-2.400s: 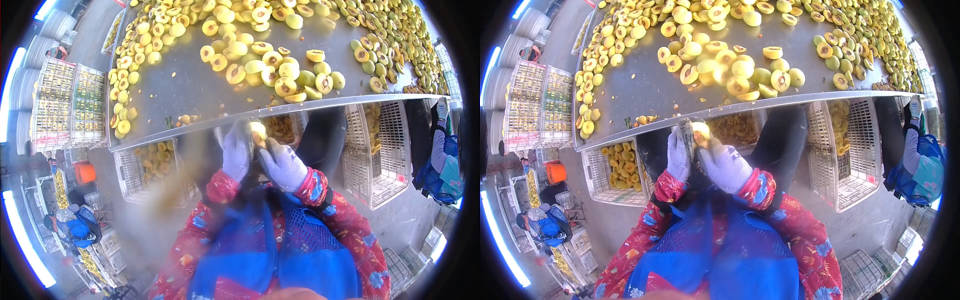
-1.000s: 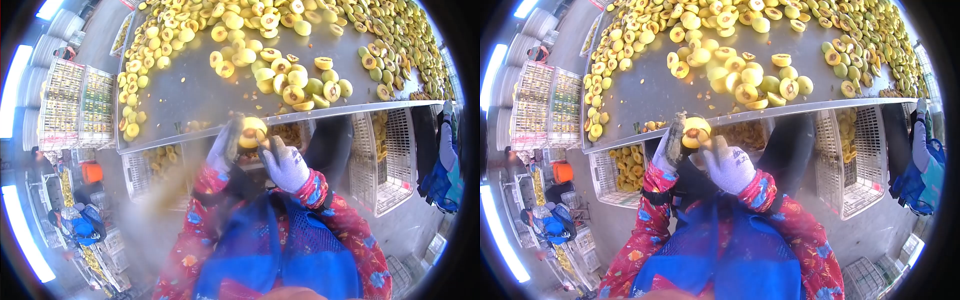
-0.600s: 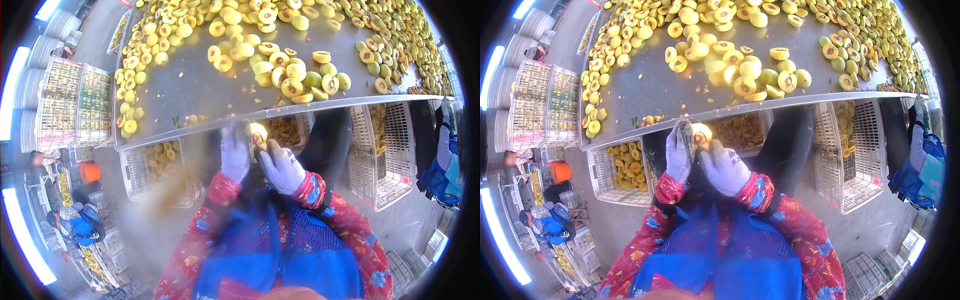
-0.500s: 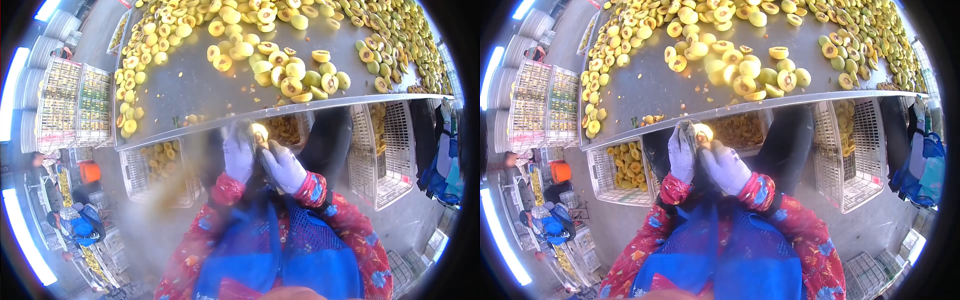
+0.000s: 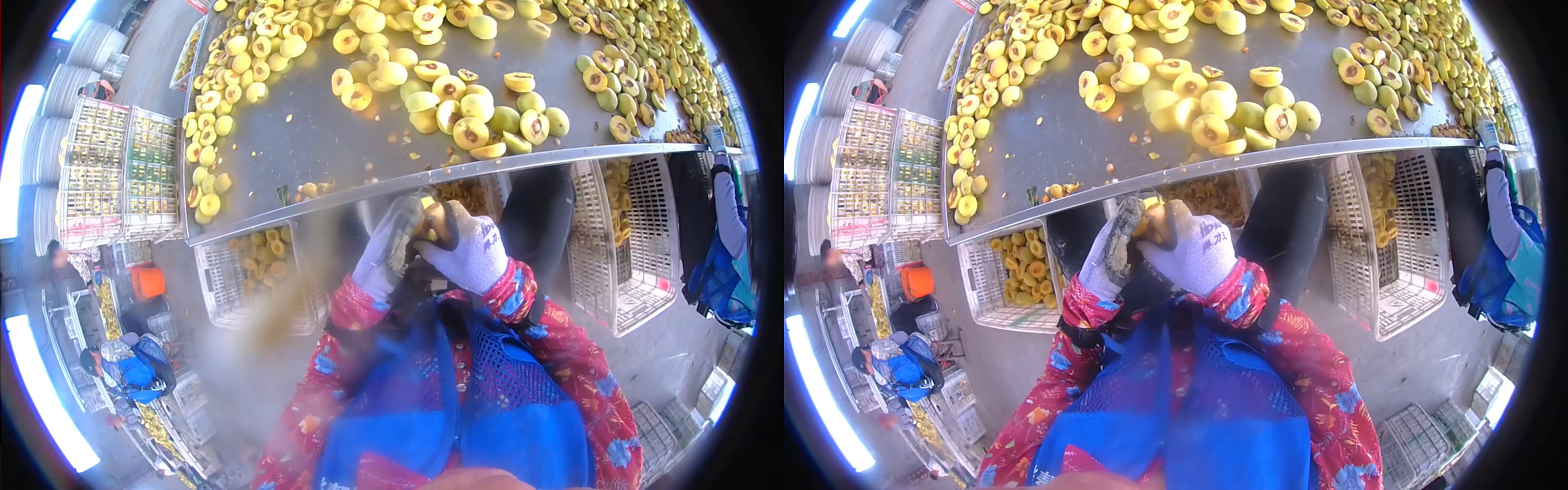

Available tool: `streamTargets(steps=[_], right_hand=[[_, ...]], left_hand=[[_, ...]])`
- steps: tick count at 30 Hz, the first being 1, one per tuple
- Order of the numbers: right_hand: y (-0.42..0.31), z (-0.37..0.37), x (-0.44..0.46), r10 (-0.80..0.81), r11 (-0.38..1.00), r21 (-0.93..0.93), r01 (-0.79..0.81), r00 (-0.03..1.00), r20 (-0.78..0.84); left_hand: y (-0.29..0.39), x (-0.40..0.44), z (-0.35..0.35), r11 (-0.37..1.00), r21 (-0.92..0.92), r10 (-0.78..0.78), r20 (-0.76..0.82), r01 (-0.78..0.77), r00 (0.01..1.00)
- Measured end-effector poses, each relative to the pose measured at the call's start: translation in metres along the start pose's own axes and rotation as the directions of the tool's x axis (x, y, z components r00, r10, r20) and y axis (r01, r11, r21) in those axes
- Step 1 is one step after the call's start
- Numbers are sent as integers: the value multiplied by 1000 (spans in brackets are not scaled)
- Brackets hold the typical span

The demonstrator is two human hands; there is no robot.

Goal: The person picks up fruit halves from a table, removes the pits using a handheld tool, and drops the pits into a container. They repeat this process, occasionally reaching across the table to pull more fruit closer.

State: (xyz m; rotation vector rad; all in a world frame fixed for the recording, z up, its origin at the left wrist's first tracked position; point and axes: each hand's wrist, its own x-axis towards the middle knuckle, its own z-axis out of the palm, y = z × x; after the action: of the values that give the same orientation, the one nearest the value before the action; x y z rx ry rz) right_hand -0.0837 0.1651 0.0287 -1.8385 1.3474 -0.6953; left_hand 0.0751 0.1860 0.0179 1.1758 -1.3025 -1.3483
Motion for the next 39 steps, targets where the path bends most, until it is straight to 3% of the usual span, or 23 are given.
streamTargets(steps=[3, 5, 6, 8, 9, 11, 13, 14, 15, 16, 17, 19, 24, 26, 28, 30, 32, 34, 35, 36, 37, 39], right_hand=[[6, -2, 3, 62, 985, 159, -72, 996, 70], [13, -2, 5, 69, 988, 140, -72, 997, 28], [18, -1, 5, 72, 989, 130, -72, 997, 8], [31, 0, 4, 202, 955, 234, -183, 977, -61], [37, -2, 4, 266, 930, 287, -230, 960, -93], [33, -9, -3, 252, 929, 277, -244, 968, 7], [19, -18, -13, 275, 882, 352, -313, 949, 156], [12, -17, -18, 230, 890, 356, -284, 955, 186], [15, -9, -23, 1, 955, 296, -36, 993, 117], [15, -5, -27, 6, 950, 310, -42, 993, 115], [12, 0, -28, 11, 944, 325, -48, 993, 114], [10, 7, -28, 16, 961, 272, -49, 992, 122], [5, 15, -29, 54, 961, 263, -81, 993, 108], [5, 18, -31, 97, 963, 236, -127, 986, 136], [9, 22, -30, 95, 946, 291, -145, 979, 178], [8, 22, -29, 131, 905, 361, -224, 956, 264], [8, 19, -28, 166, 846, 423, -324, 915, 368], [30, 28, -29, 158, 811, 466, -355, 899, 409], [26, 25, -26, 214, 690, 568, -449, 876, 433], [23, 23, -24, 269, 539, 659, -524, 849, 455], [19, 20, -23, 323, 375, 730, -571, 819, 475], [29, 32, -26, 143, 819, 518, -247, 962, 232]], left_hand=[[25, -4, 9, 928, -273, -270, -15, 256, 963], [26, -8, 9, 907, -271, -331, 13, 322, 943], [15, -12, 5, 950, -147, -278, 12, 276, 961], [-11, -13, -3, 918, -246, -328, -30, 311, 944], [-27, -9, -8, 809, -461, -434, -52, 364, 899], [-24, 0, -11, 646, -685, -488, -32, 336, 872], [-11, 3, -13, 617, -747, -383, -11, 247, 924], [-22, -1, -14, 877, -451, -238, -107, 166, 965], [-22, -1, -13, 994, -79, -85, -200, 71, 976], [-19, -2, -11, 997, 35, -60, -216, 69, 975], [-13, -2, -11, 948, 309, 125, -134, -79, 983], [13, 1, -7, 547, 765, 480, 46, -340, 876], [-3, -4, 10, 888, 441, 249, -222, -131, 943], [-3, -5, 11, 893, 437, 225, -217, -112, 950], [-1, -6, 9, 792, 587, 284, -116, -165, 952], [-35, -12, 15, 940, 312, 233, -289, -139, 928], [-32, -8, 27, 956, -233, 77, -383, -177, 920], [-53, -9, 28, 993, 39, 119, -336, -112, 934], [-54, -8, 21, 954, 251, 234, -270, -167, 934], [-55, -8, 14, 866, 444, 346, -198, -230, 917], [-51, -8, 3, 660, 666, 489, -31, -347, 871], [-53, 6, -3, 778, 491, 486, -75, -392, 871]])
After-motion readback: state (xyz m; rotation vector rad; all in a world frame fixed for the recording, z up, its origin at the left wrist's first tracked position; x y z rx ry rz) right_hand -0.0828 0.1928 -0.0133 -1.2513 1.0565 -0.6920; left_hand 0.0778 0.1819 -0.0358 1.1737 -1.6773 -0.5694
